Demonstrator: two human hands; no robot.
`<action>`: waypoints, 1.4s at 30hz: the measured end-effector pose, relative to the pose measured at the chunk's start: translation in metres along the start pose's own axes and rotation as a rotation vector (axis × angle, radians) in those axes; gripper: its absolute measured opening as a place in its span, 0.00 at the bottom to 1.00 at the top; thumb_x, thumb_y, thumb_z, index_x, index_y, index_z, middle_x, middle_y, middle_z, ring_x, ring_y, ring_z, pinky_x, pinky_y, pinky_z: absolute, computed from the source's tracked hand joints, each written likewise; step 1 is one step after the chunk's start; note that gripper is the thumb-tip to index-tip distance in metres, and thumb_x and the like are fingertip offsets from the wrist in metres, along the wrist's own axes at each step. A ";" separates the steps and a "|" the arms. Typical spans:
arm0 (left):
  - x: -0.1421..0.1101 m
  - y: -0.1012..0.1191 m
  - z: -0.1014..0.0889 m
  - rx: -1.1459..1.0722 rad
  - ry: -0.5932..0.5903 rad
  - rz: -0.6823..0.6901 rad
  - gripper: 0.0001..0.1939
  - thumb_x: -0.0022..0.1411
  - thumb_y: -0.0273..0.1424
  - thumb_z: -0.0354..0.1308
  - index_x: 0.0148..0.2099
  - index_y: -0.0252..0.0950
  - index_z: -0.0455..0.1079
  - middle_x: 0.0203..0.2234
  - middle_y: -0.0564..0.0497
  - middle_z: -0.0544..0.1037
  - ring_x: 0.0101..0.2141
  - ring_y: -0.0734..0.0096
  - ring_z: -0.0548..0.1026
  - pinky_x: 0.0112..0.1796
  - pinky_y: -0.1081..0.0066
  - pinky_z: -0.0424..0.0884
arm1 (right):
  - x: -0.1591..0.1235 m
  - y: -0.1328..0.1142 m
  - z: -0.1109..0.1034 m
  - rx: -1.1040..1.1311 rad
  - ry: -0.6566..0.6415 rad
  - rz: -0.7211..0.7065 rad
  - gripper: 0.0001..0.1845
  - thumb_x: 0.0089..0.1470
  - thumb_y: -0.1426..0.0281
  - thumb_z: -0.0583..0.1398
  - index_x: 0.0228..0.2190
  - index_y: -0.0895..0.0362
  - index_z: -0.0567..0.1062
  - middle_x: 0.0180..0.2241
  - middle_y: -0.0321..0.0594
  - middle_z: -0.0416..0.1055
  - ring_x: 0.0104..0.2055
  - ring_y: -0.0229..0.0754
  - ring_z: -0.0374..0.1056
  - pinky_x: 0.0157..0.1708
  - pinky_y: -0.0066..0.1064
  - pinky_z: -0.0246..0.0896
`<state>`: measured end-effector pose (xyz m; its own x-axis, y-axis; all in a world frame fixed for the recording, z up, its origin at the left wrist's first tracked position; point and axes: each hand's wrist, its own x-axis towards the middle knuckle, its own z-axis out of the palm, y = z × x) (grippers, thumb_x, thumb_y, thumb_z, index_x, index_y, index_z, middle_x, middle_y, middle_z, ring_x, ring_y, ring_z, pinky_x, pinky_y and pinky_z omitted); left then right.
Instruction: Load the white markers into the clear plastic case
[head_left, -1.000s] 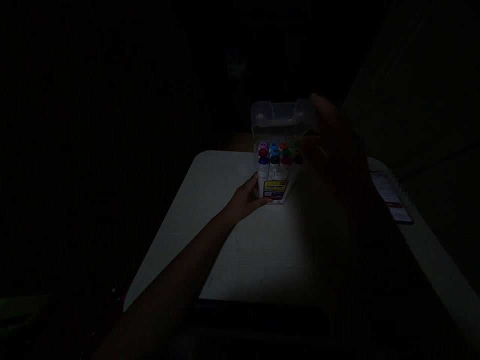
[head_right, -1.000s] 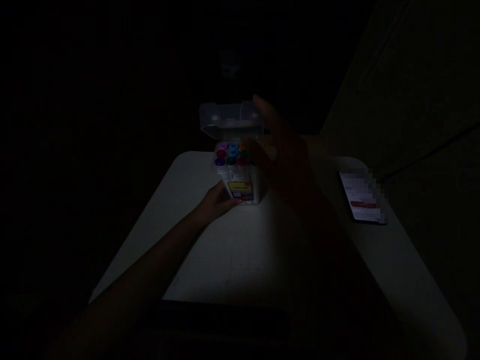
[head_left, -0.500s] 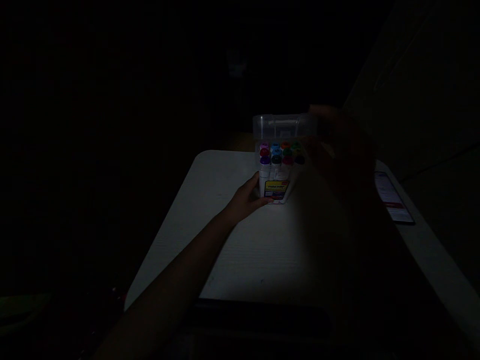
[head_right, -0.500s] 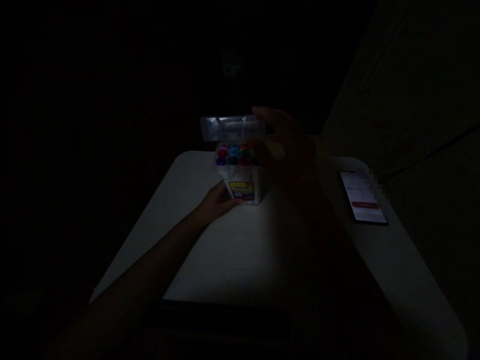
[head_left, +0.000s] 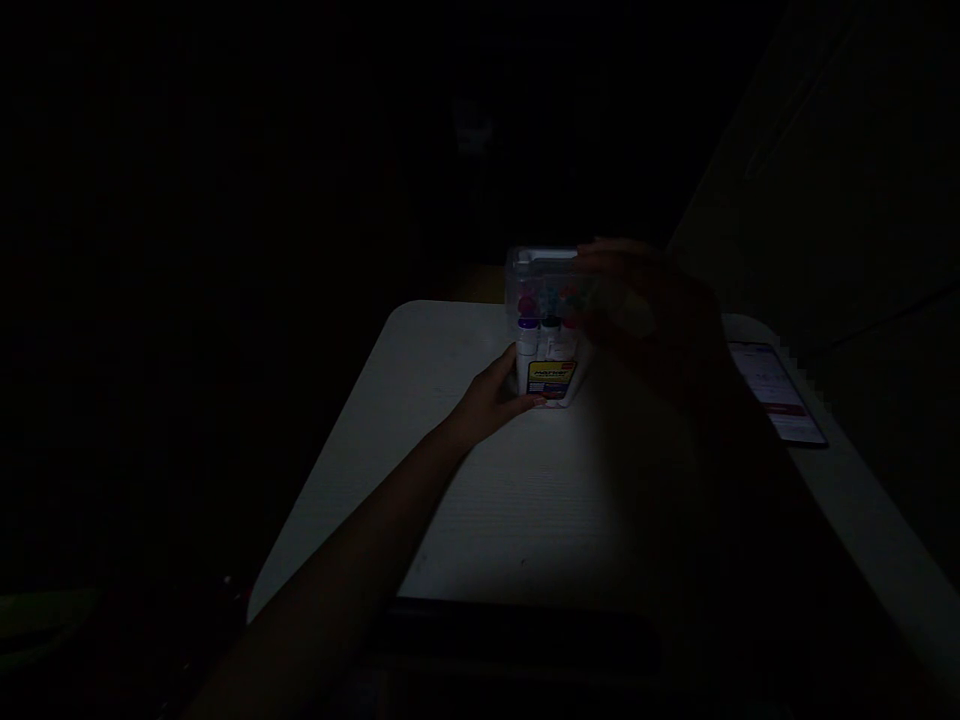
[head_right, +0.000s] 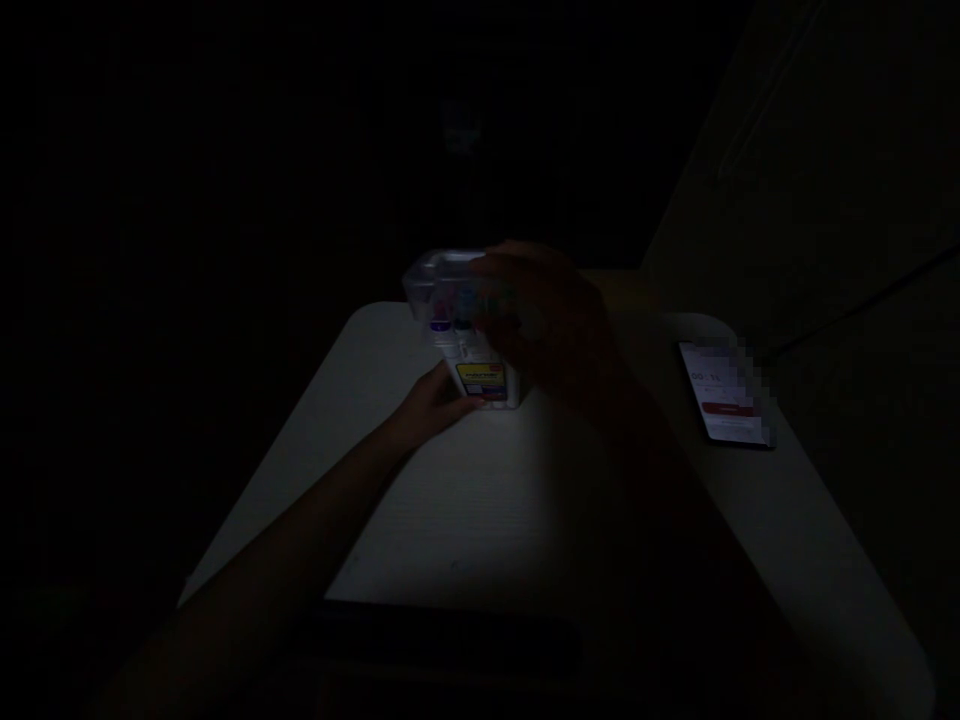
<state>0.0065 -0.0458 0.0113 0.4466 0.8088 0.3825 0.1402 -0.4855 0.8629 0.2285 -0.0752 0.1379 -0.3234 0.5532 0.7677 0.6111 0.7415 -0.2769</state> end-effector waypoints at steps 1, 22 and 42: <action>0.000 -0.001 0.000 -0.003 0.003 0.004 0.44 0.56 0.55 0.68 0.66 0.34 0.64 0.61 0.38 0.76 0.62 0.48 0.74 0.64 0.52 0.69 | 0.000 0.000 -0.001 0.005 -0.031 -0.009 0.21 0.61 0.57 0.63 0.54 0.46 0.77 0.59 0.39 0.76 0.64 0.52 0.70 0.64 0.51 0.69; 0.000 -0.004 0.000 0.012 0.006 -0.014 0.47 0.55 0.56 0.69 0.67 0.34 0.63 0.62 0.37 0.76 0.62 0.46 0.74 0.65 0.51 0.68 | 0.002 0.004 -0.002 0.041 -0.080 -0.050 0.22 0.60 0.57 0.64 0.54 0.46 0.79 0.58 0.39 0.76 0.65 0.52 0.69 0.66 0.53 0.67; 0.000 -0.005 0.001 -0.004 -0.004 0.012 0.44 0.57 0.54 0.68 0.66 0.34 0.63 0.61 0.38 0.76 0.60 0.49 0.75 0.63 0.53 0.70 | 0.001 0.012 0.002 0.055 -0.141 -0.010 0.30 0.57 0.44 0.63 0.56 0.43 0.78 0.59 0.39 0.74 0.67 0.56 0.65 0.69 0.58 0.60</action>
<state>0.0065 -0.0434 0.0072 0.4515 0.8019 0.3913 0.1311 -0.4934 0.8598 0.2344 -0.0647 0.1341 -0.4303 0.5903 0.6829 0.5676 0.7652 -0.3038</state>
